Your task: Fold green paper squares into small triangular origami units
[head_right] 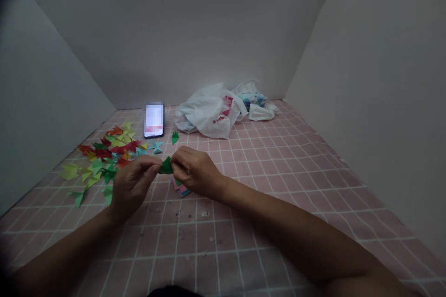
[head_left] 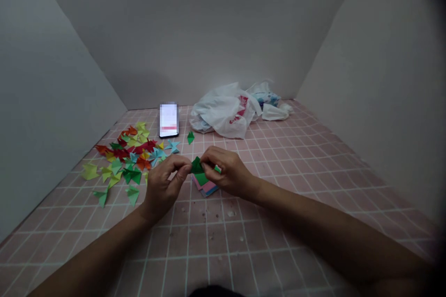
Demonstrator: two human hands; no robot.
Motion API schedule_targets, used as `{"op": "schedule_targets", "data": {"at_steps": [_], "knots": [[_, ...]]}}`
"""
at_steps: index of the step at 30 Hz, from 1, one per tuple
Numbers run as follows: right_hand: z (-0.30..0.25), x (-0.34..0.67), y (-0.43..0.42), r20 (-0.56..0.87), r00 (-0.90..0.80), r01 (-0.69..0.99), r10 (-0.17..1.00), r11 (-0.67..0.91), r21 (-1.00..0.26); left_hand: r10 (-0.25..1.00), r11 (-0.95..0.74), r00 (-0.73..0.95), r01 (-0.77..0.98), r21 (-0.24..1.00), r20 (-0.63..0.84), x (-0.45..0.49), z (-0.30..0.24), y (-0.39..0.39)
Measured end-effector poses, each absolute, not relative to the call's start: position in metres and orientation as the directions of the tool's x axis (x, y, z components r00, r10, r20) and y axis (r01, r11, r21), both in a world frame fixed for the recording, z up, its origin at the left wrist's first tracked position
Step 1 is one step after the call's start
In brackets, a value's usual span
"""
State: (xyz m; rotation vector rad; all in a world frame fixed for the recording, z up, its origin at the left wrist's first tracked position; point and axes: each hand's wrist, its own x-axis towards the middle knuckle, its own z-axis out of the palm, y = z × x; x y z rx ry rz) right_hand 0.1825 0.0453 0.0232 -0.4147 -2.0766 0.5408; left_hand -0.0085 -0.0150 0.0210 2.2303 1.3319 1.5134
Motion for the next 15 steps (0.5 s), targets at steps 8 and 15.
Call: {"op": "schedule_targets", "data": {"at_steps": [8, 15], "knots": [[0.0237, 0.1839, 0.0462, 0.636, -0.595, 0.121, 0.49, 0.838, -0.532, 0.948, -0.299, 0.005, 0.356, 0.885, 0.318, -0.0043, 0.0249, -0.0133], [0.0236, 0.183, 0.0456, 0.588, -0.573, 0.094, 0.571, 0.759, -0.644, 0.943, -0.294, -0.019, 0.423, 0.857, 0.332, -0.0015, 0.0288, -0.0151]]}}
